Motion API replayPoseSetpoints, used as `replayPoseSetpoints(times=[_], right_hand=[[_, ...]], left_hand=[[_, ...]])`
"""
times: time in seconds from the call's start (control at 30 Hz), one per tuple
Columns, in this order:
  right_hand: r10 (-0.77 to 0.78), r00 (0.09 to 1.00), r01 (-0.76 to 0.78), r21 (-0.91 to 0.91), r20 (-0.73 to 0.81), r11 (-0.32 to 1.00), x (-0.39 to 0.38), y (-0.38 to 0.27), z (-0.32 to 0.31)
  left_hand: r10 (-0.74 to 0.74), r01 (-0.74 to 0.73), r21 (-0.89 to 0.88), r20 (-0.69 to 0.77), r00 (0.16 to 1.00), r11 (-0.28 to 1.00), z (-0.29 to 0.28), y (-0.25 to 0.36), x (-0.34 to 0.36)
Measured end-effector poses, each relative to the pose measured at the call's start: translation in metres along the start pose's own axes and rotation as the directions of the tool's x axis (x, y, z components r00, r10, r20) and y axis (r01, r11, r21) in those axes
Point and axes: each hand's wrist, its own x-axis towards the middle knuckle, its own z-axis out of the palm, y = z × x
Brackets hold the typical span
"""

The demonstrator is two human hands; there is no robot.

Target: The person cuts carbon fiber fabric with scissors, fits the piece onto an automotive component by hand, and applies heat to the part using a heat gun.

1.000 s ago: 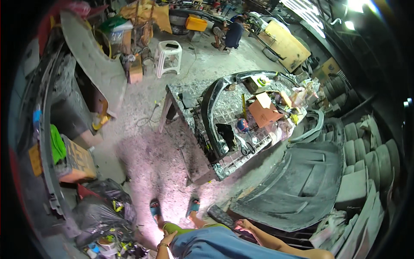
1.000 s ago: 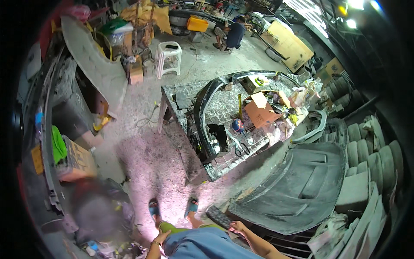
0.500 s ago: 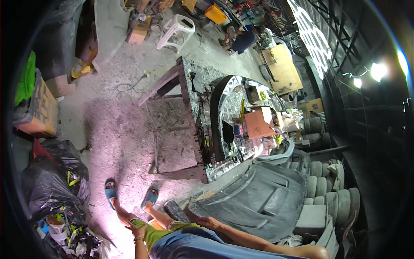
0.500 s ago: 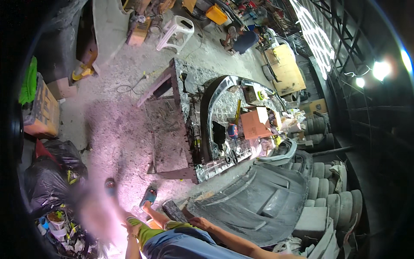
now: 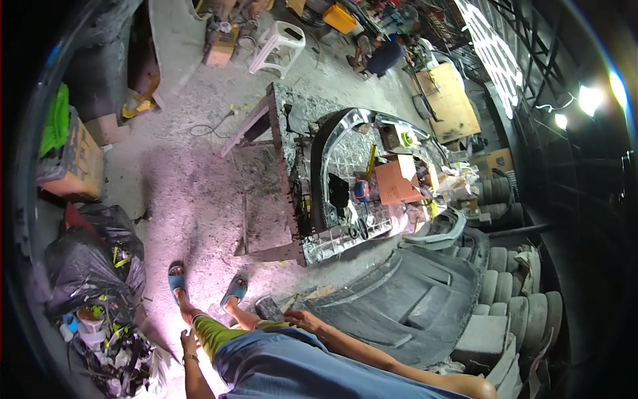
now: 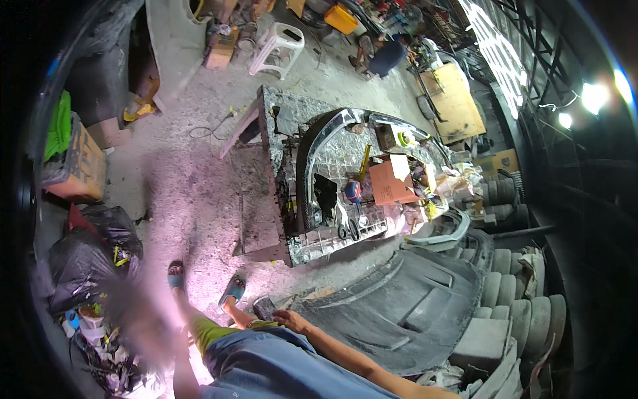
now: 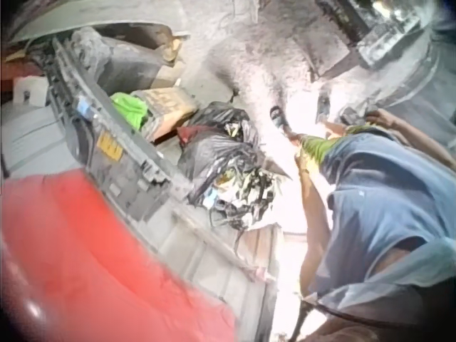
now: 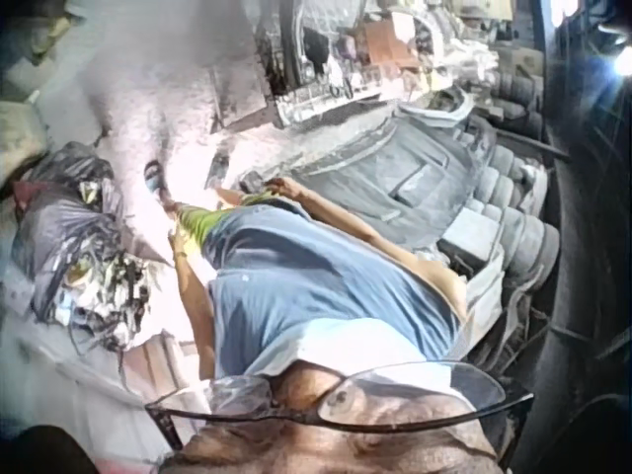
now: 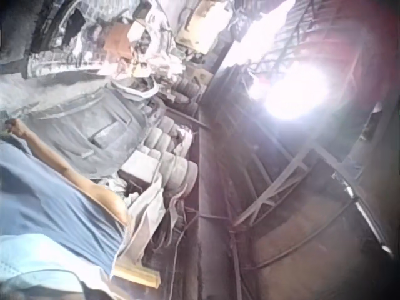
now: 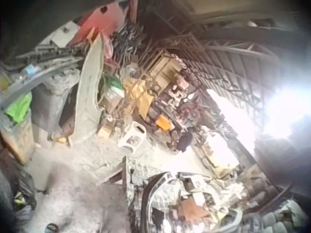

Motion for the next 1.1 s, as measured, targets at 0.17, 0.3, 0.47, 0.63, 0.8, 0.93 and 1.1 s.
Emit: replayPoseSetpoints(times=[0.17, 0.3, 0.47, 0.63, 0.8, 0.93, 1.1], right_hand=[[0.074, 0.997, -0.074, -0.015, -0.008, 0.997, -0.007, 0.052, -0.053], [0.145, 0.987, -0.144, 0.021, -0.074, 0.989, -0.012, 0.113, -0.094], [0.264, 0.962, -0.255, 0.119, -0.065, 0.96, -0.021, 0.13, -0.114], [0.213, 0.97, -0.187, 0.194, -0.121, 0.963, -0.016, 0.112, -0.116], [0.171, 0.978, -0.155, 0.132, -0.119, 0.979, 0.002, 0.105, -0.124], [0.129, 0.985, -0.118, 0.099, -0.113, 0.988, 0.014, 0.106, -0.131], [0.218, 0.973, -0.205, 0.157, -0.075, 0.966, 0.013, 0.104, -0.137]], left_hand=[[0.223, -0.222, 0.067, -0.006, 0.975, 0.973, -0.014, 0.039, -0.03], [0.386, -0.386, -0.009, 0.018, 0.922, 0.923, 0.016, 0.073, -0.074], [0.318, -0.317, 0.052, 0.0, 0.948, 0.947, 0.041, 0.064, -0.101], [0.186, -0.176, 0.349, 0.004, 0.983, 0.921, 0.048, 0.028, -0.114], [0.1, -0.096, 0.14, -0.02, 0.995, 0.985, 0.049, -0.02, -0.13], [0.279, -0.283, 0.2, 0.049, 0.959, 0.938, 0.028, -0.042, -0.135], [0.288, -0.29, 0.169, 0.034, 0.957, 0.942, 0.025, -0.018, -0.143]])
